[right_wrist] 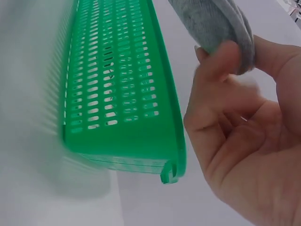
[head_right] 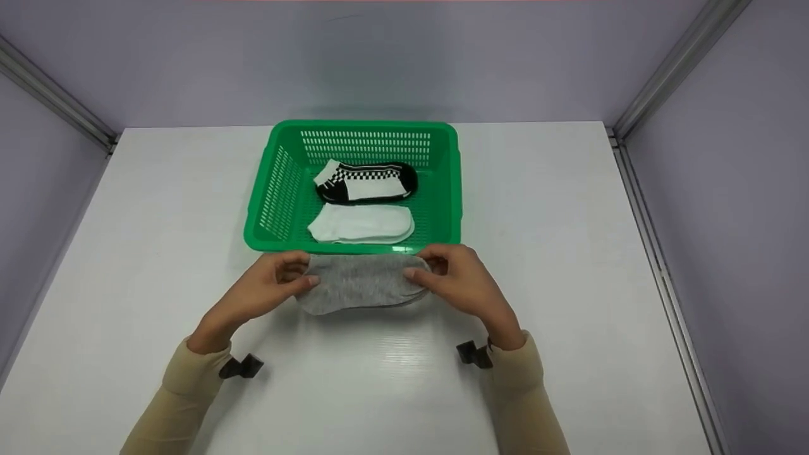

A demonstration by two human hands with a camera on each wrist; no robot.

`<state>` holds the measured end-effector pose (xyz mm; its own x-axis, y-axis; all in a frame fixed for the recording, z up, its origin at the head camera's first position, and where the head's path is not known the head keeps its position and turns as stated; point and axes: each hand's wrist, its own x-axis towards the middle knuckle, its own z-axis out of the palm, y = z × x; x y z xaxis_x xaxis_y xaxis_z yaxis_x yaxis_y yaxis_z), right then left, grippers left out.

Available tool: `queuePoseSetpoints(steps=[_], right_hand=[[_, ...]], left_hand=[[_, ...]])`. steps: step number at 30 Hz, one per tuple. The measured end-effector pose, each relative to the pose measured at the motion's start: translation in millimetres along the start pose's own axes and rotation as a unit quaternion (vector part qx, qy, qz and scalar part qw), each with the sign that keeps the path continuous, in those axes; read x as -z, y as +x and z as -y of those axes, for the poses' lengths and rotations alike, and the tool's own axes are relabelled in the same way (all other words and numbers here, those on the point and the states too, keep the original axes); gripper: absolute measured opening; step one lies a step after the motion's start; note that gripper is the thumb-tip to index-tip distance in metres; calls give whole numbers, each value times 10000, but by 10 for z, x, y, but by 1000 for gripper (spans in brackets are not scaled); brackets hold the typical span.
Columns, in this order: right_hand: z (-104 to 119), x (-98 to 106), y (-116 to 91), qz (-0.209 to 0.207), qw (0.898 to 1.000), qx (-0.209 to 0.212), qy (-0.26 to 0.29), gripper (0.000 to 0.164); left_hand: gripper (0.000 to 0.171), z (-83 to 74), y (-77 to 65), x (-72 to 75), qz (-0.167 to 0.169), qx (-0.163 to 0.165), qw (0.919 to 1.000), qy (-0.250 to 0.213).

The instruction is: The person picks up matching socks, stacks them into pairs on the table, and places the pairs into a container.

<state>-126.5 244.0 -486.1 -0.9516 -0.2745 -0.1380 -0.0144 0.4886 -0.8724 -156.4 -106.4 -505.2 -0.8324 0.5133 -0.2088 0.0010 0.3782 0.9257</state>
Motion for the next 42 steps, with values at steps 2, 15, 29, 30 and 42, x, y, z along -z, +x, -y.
queuePoseSetpoints(steps=[2,15,29,30,42], right_hand=[[14,42,24,-9,9998,122,-159,17],[253,237,260,-15,9979,289,-576,20],[451,442,611,221,9996,185,-1,29],[453,454,652,205,9996,178,26,30],[427,584,1160,66,9972,221,711,36]], left_hand=[[32,-13,20,45,17,-52,10000,44],[42,-331,176,375,-208,-29,9988,433],[35,-509,539,560,-264,-338,9988,-257],[35,-521,587,578,-315,-362,9987,-186],[36,-510,1029,856,-820,-138,9964,-170]])
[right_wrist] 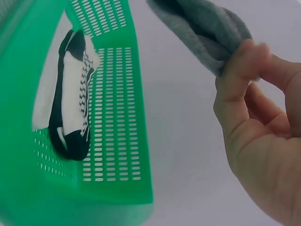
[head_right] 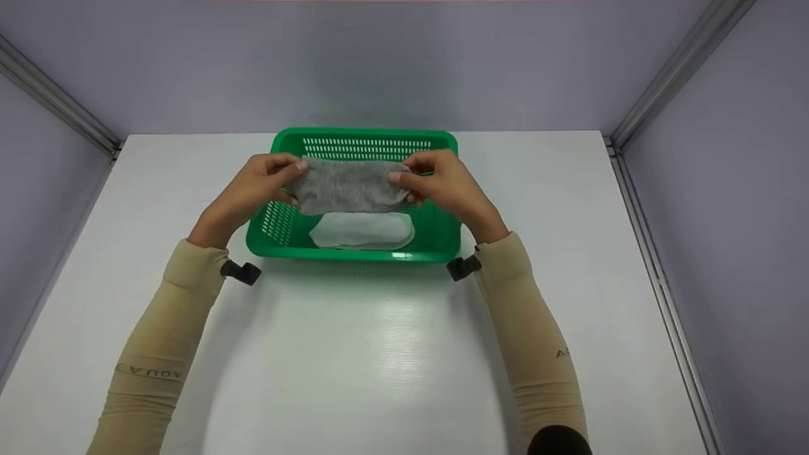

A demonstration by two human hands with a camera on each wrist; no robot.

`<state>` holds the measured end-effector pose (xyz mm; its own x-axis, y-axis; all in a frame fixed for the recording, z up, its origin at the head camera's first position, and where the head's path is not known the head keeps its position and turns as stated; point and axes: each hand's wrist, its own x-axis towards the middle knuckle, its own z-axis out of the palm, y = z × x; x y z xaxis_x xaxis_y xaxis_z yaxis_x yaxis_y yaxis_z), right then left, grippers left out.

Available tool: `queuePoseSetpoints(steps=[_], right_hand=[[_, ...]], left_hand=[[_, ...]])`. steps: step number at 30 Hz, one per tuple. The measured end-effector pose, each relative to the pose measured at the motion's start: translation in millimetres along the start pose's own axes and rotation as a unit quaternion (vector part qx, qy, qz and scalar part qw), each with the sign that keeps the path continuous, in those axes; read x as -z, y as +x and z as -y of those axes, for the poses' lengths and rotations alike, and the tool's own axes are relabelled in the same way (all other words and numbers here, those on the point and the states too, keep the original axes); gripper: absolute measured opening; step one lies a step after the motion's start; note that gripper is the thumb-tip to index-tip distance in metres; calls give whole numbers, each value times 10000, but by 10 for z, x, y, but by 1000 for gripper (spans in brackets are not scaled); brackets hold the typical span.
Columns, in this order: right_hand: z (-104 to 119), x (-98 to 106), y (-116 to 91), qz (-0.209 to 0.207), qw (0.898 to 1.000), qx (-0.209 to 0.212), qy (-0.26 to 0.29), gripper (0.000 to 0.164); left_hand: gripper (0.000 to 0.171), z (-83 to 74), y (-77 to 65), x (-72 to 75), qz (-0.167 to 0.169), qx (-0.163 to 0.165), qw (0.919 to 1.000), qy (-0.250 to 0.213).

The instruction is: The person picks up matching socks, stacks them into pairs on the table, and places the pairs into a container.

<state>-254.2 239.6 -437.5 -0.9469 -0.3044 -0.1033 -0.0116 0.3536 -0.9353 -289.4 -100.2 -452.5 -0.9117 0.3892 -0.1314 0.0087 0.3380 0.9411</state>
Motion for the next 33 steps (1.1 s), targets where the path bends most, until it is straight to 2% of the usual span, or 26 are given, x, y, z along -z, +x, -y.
queuePoseSetpoints(steps=[10,14,18,22,27,33], right_hand=[[-92,-6,182,-143,9998,-112,-118,37],[-88,-49,286,-113,9995,-136,280,38],[-87,-78,394,-94,9980,-121,621,38],[-127,-96,501,-145,9954,-85,944,38],[-218,-126,645,-111,9915,10,1298,38],[-326,-161,774,-99,9954,139,941,36]], left_hand=[[35,20,149,70,39,206,9996,198],[35,9,214,104,-45,286,9994,194],[34,12,299,111,-178,306,9994,-22],[36,27,393,73,-301,291,9985,-341],[45,61,481,13,-360,330,9977,-469],[41,135,574,8,-290,336,9979,-481]])
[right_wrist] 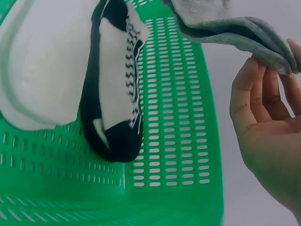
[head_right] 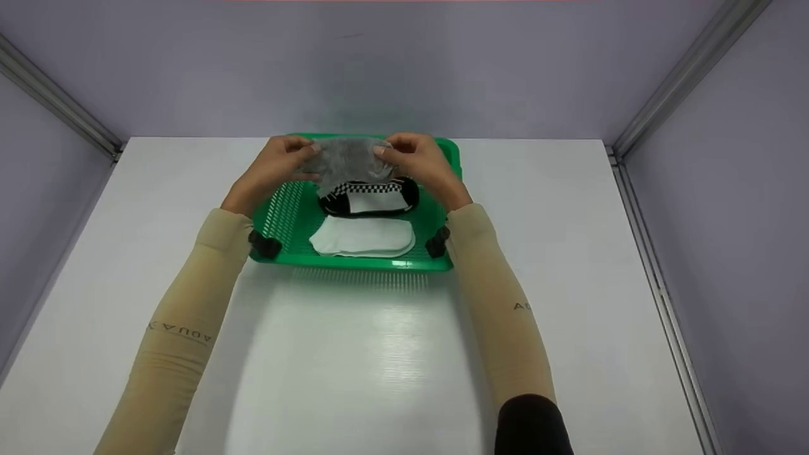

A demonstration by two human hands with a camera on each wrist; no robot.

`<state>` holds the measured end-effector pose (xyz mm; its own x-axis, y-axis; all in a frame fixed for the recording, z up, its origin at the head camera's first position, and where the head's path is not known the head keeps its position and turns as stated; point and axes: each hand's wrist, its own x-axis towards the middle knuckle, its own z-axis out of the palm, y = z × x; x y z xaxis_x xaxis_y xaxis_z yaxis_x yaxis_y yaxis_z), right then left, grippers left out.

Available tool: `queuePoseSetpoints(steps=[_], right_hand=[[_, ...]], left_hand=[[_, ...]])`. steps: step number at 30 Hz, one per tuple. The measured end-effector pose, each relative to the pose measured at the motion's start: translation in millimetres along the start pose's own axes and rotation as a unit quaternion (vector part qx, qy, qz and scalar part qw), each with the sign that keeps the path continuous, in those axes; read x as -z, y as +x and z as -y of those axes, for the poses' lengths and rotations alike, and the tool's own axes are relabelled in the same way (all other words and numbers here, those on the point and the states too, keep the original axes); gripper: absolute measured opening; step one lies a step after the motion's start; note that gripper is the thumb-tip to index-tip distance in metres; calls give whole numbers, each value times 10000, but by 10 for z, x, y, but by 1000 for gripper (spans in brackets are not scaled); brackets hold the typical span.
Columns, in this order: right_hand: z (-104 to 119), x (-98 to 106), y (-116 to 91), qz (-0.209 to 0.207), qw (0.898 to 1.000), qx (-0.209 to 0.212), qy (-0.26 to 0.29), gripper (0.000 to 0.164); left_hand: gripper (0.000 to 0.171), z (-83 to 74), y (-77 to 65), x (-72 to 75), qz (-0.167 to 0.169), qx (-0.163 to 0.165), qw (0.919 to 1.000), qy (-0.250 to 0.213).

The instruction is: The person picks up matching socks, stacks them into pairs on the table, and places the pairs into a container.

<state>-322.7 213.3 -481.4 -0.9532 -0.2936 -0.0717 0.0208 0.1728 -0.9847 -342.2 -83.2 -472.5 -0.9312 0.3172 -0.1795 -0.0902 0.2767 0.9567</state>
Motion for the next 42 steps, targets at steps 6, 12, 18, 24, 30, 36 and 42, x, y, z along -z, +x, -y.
queuePoseSetpoints(steps=[6,12,18,24,30,36,42], right_hand=[[-84,-69,52,179,9969,-234,-734,34],[-72,-156,97,30,9903,-774,-1156,25],[-16,-177,152,207,9736,-1574,-1638,28],[-15,-134,117,1751,9239,-1927,-2803,19],[-18,-219,106,2517,8523,-2638,-3750,23],[2,-324,72,2606,8274,-2971,-3990,18],[111,-406,9,2187,8223,-2786,-4453,22]], left_hand=[[43,54,57,41,264,319,9985,368],[46,55,80,44,337,663,9944,752],[48,17,74,84,1042,1494,9762,1174],[18,24,114,67,2198,1617,9289,2506],[41,-6,145,-42,2825,1913,8867,3119],[35,-49,130,-158,3084,2498,8426,3641],[7,-212,63,-238,2444,2332,8400,4247]])
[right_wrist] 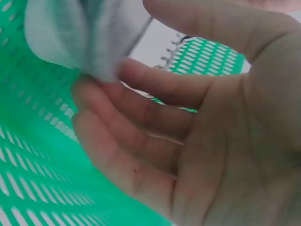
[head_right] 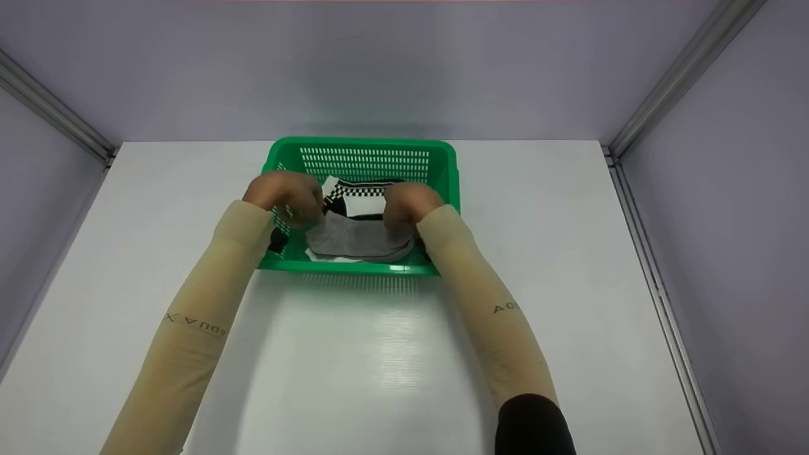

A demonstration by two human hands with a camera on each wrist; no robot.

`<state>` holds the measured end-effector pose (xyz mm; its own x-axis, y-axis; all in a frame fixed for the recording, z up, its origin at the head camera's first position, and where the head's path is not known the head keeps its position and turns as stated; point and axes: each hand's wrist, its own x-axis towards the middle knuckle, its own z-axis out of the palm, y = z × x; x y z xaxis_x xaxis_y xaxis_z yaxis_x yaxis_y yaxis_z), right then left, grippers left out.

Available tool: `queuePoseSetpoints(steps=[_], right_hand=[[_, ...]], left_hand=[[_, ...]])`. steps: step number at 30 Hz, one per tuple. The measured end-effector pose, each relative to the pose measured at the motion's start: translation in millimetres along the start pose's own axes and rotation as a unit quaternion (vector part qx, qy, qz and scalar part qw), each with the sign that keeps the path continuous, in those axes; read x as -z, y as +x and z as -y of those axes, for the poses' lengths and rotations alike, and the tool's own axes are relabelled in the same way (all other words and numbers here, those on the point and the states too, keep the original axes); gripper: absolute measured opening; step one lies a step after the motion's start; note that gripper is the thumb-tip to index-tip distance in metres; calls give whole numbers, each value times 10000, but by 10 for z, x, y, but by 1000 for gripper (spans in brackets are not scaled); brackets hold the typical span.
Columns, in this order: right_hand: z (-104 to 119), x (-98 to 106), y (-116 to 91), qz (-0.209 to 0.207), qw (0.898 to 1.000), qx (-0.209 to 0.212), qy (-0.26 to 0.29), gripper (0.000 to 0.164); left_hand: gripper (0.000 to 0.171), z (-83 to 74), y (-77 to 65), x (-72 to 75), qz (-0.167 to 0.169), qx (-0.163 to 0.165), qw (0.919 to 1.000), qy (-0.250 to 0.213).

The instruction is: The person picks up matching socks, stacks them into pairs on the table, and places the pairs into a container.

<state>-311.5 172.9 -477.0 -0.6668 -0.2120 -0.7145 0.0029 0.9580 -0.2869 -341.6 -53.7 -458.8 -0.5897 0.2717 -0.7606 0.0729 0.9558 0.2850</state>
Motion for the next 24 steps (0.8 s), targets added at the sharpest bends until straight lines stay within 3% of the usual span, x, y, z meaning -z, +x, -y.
queuePoseSetpoints(steps=[3,5,7,10,12,15,18,21,24], right_hand=[[49,-14,-28,-365,9981,440,-217,14],[74,-29,-21,-254,9959,792,-347,12],[87,-46,8,98,9940,1016,-404,15],[88,-77,63,761,9928,903,-205,13],[81,-98,91,946,9924,790,-70,12],[68,-105,106,980,9925,728,70,15],[63,-98,98,929,9928,753,105,18],[58,-96,83,926,9927,776,48,22],[52,-100,61,962,9918,838,-38,24]], left_hand=[[10,-69,-39,5,-130,-241,9996,-40],[16,-108,-32,-4,184,-535,9984,82],[20,-134,-7,-20,641,-701,9954,-123],[31,-138,42,-60,1088,-530,9923,-272],[35,-119,74,-92,1217,-295,9912,-432],[39,-82,108,-123,1360,-183,9892,-507],[42,-58,109,-133,1471,-208,9850,-882],[43,-65,94,-144,1403,-166,9837,-1115],[46,-97,49,-152,1340,-106,9864,-950]])
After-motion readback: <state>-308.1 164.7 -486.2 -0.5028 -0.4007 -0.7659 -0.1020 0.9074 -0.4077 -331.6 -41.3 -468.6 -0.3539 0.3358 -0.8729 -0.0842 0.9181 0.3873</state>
